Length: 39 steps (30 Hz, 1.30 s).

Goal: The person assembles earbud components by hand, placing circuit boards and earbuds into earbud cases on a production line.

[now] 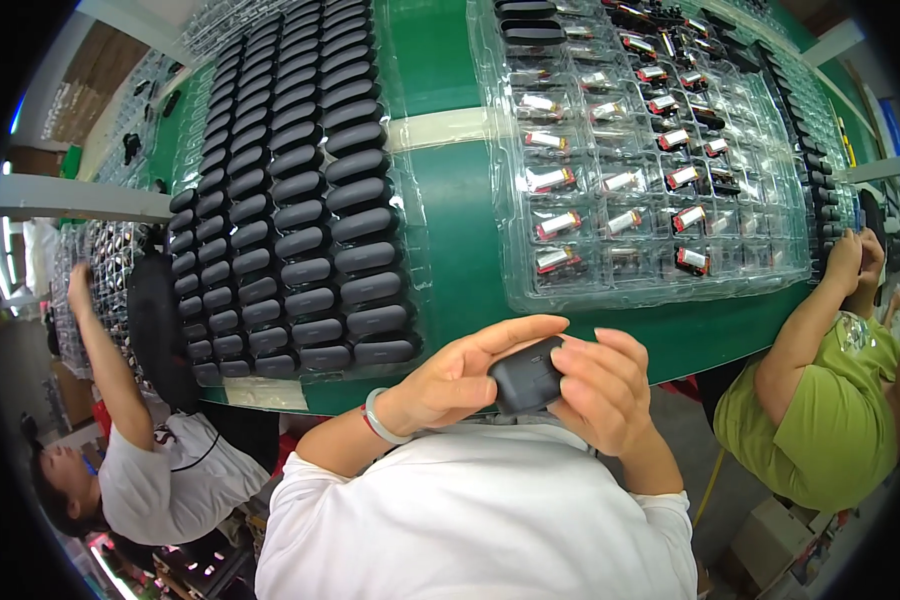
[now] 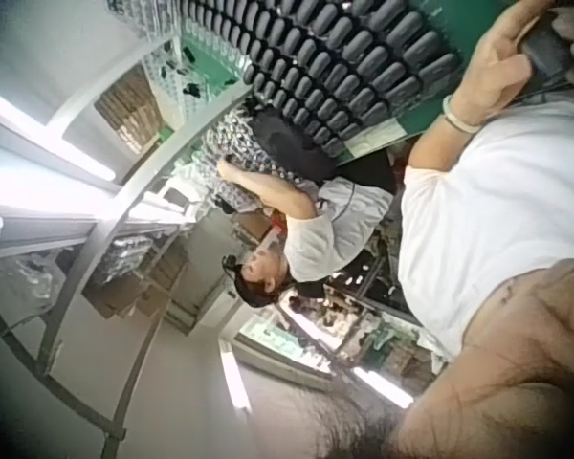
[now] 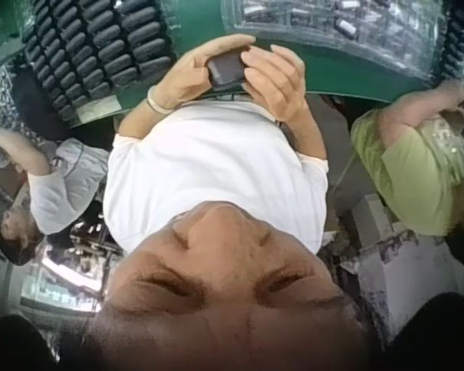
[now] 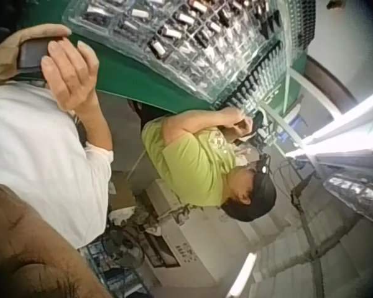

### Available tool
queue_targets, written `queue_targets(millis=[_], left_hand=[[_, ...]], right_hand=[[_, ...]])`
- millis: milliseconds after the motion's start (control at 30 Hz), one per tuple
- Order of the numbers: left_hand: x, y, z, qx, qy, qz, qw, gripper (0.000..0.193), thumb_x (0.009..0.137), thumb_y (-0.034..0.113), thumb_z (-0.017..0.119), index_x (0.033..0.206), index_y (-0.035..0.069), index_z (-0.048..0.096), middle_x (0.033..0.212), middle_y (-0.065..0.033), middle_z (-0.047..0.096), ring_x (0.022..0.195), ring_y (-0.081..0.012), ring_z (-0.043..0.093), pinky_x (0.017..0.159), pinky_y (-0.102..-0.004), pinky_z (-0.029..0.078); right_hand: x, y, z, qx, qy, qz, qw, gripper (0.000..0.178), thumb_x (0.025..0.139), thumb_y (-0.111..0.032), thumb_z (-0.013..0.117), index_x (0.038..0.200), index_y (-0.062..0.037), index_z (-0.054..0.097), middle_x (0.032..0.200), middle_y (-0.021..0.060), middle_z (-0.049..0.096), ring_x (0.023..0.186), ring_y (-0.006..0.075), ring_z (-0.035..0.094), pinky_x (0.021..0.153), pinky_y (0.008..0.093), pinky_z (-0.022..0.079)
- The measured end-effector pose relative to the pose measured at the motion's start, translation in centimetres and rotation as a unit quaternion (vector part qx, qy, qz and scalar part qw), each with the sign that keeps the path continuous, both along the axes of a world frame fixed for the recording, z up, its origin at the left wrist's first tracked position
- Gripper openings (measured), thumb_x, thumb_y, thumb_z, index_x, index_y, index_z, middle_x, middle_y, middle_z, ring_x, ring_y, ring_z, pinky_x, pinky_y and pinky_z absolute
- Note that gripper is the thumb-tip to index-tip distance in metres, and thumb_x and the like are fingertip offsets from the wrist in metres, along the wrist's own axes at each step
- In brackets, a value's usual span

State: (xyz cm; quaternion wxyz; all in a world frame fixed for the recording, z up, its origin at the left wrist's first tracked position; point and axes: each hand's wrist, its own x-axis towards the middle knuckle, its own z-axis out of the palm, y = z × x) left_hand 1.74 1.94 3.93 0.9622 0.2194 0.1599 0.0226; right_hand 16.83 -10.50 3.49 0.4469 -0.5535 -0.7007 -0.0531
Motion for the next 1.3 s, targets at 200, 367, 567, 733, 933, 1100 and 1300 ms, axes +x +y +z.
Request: queue_targets(millis=[200, 367, 567, 733, 933, 1100, 1300], left_hand=[[-0.4, 1.3, -0.5, 0.193, -0.101, -0.013, 0.976, 0.086, 0.065, 0.012, 0.078, 0.137, 0.0, 0.032, 0.133, -0.016, 0.043, 0.121, -0.0221, 0.044, 0.098, -0.0343, 0.037], [-0.7, 2.3, 0.2, 0.458, -0.081, -0.049, 0.884, 0.069, 0.072, 0.017, 0.077, 0.13, 0.001, 0.044, 0.13, -0.0113, 0.046, 0.103, -0.0158, 0.052, 0.075, -0.0263, 0.048], [-0.5, 2.0, 1.1, 0.599, -0.112, 0.024, 0.793, 0.073, 0.068, 0.023, 0.08, 0.128, -0.002, 0.046, 0.126, -0.0172, 0.047, 0.103, -0.0244, 0.054, 0.069, -0.0269, 0.051], [-0.4, 1.9, 1.4, 0.732, -0.092, 0.073, 0.671, 0.061, 0.069, 0.022, 0.077, 0.118, -0.005, 0.053, 0.12, -0.0201, 0.052, 0.1, -0.0281, 0.057, 0.069, -0.0299, 0.052], [-1.6, 1.6, 0.6, 0.885, -0.172, 0.199, 0.385, 0.022, 0.07, 0.003, 0.067, 0.092, 0.006, 0.068, 0.096, -0.0048, 0.063, 0.082, -0.0147, 0.056, 0.064, -0.0248, 0.046], [-1.3, 0.6, -0.8, 0.886, -0.18, 0.285, 0.319, 0.016, 0.069, 0.003, 0.066, 0.085, 0.006, 0.069, 0.088, -0.0008, 0.063, 0.079, -0.0104, 0.055, 0.061, -0.0218, 0.04], [-1.0, 0.7, -0.7, 0.889, -0.181, 0.281, 0.313, 0.019, 0.067, 0.004, 0.067, 0.085, 0.006, 0.069, 0.091, -0.0035, 0.064, 0.078, -0.0128, 0.056, 0.062, -0.0235, 0.044]], right_hand=[[0.1, -0.7, -0.4, 0.089, -0.049, -0.035, 0.994, 0.015, 0.079, -0.01, 0.063, 0.094, -0.0112, 0.059, 0.099, 0.0038, 0.064, 0.098, 0.0174, 0.056, 0.085, 0.0363, 0.046], [0.8, 0.0, 0.0, 0.048, -0.051, 0.013, 0.997, 0.015, 0.079, -0.011, 0.063, 0.093, -0.0115, 0.057, 0.101, 0.0032, 0.065, 0.098, 0.0167, 0.056, 0.087, 0.0351, 0.045], [0.9, -0.4, -0.6, 0.032, -0.027, 0.019, 0.999, 0.014, 0.081, -0.012, 0.06, 0.094, -0.0101, 0.054, 0.101, 0.0071, 0.066, 0.097, 0.0191, 0.058, 0.086, 0.0346, 0.045], [0.9, -0.2, -0.8, 0.034, -0.036, 0.007, 0.999, 0.012, 0.081, -0.012, 0.06, 0.092, -0.0099, 0.055, 0.1, 0.0073, 0.066, 0.097, 0.0189, 0.058, 0.085, 0.0344, 0.046], [1.0, -0.4, -1.0, 0.034, -0.03, -0.003, 0.999, 0.012, 0.081, -0.011, 0.06, 0.092, -0.0095, 0.055, 0.1, 0.0079, 0.066, 0.097, 0.0195, 0.057, 0.085, 0.0345, 0.047], [0.9, -0.3, -0.9, 0.029, -0.026, 0.002, 0.999, 0.012, 0.082, -0.011, 0.06, 0.093, -0.0091, 0.055, 0.1, 0.0083, 0.066, 0.098, 0.02, 0.056, 0.085, 0.0346, 0.047], [0.9, -0.1, -0.8, 0.028, -0.029, 0.002, 0.999, 0.014, 0.081, -0.011, 0.06, 0.094, -0.0083, 0.056, 0.1, 0.0089, 0.066, 0.099, 0.0201, 0.055, 0.083, 0.0344, 0.048]])
